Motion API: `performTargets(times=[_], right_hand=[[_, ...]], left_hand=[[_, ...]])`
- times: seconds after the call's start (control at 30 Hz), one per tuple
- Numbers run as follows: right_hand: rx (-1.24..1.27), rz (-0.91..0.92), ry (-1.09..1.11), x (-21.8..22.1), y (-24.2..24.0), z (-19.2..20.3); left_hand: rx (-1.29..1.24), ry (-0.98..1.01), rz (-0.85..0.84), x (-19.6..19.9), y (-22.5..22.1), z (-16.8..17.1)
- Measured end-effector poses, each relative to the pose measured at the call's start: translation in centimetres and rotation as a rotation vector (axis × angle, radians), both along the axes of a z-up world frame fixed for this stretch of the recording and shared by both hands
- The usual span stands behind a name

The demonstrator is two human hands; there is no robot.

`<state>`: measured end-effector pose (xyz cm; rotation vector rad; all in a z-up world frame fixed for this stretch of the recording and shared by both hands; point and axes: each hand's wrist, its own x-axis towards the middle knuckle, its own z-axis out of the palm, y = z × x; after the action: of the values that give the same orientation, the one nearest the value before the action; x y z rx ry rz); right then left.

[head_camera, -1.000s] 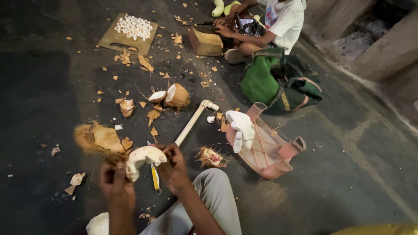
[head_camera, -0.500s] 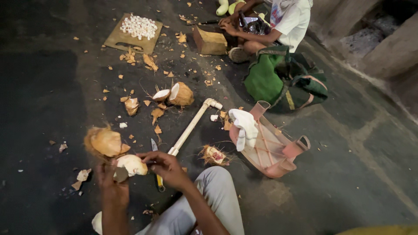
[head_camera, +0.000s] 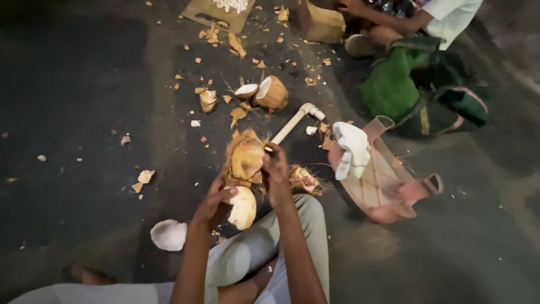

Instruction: The person sits on the floor and uses a knife to peel the husk from a coconut. They rotate the coconut and scrape away the fibrous outer layer to expose the white shell underneath.

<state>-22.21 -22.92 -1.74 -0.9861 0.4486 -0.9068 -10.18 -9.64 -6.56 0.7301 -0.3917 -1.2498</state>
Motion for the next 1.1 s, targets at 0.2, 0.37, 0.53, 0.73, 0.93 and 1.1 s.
performTargets(times=[0.2,0.37,0.53,0.73,0.93,1.1], right_hand=[[-0.028,-0.036,0.180,-0.4,-0.5,-0.5],[-0.057,-0.135,0.334,-0.9,-1.5,-1.8],[-0.209,-0.244,0.321,-1.2,-2.3,-2.6],[-0.110,-0.424,0.203,-2.0,-2.1,-1.4],[-0.087,-0.471,0.187,-2.5,-2.4,-0.6],[-0.125,-0.503,0.255,-2.8,-3.3,-1.9]], left_hand=[[-0.033,-0.138,-0.109,-1.0,-1.2,-1.0],[-0.017,-0.276,-0.175,-1.7,-1.4,-1.6],[0.025,-0.188,-0.195,-2.3,-1.4,-0.6],[0.040,-0.269,-0.162,-3.6,-1.8,1.8],[0.007,-0.292,-0.264,-4.1,-1.2,4.0],[0.019,-0.248,-0.309,-4.5,-0.6,4.7]])
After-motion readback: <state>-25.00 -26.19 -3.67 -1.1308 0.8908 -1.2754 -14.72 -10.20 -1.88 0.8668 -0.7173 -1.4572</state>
